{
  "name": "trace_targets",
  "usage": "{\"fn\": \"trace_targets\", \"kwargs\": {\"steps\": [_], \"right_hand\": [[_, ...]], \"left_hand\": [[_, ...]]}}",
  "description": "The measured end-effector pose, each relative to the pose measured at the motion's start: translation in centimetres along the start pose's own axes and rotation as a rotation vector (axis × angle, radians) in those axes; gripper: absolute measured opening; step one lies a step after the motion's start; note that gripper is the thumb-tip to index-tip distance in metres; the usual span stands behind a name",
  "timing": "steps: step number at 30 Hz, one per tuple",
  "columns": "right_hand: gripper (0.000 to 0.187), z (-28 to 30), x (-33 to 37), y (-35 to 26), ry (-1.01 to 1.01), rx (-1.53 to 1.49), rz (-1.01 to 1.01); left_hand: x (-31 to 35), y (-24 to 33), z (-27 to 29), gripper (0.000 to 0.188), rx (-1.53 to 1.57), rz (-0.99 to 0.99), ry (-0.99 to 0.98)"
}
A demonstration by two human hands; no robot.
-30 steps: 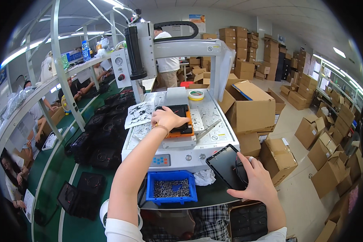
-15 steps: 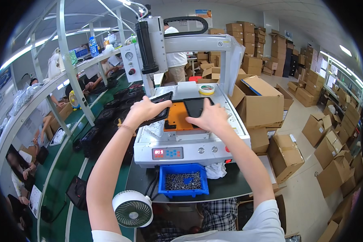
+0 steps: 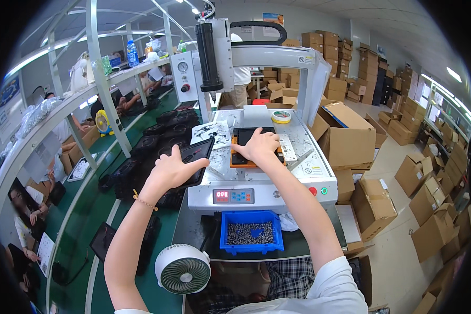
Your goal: Assembling solar junction boxes by manually placing wires and metal components into a plastic housing and using an automated machine to secure them.
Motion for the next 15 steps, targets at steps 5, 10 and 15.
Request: {"fn": "trace_targets", "kwargs": {"steps": [5, 10, 15], "right_hand": [[0.077, 1.7, 2.2, 6.6, 0.391, -0.463, 0.434], [0.029, 0.6, 10.2, 19.8, 0.666, -0.390, 0.536], [0.038, -2.3, 15.0, 24.6, 0.628, -0.365, 0.616]], "left_hand": [[1.8, 0.8, -1.4, 0.115, 0.113, -0.086, -0.035], [5.5, 0.4, -1.5, 0.113, 0.114, -0.162, -0.004], [7.5, 3.0, -2.3, 0.111, 0.121, -0.318, 0.011]]}}
Point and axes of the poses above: each hand's wrist, its own x-axis away from the middle knuckle, its own z-axis out of the back of the hand, y = z × x, the point moved 4 cm from there along -x, towards the middle knuckle, and after that the axes turned 8 degrees about -x, right-handed, at the moved point
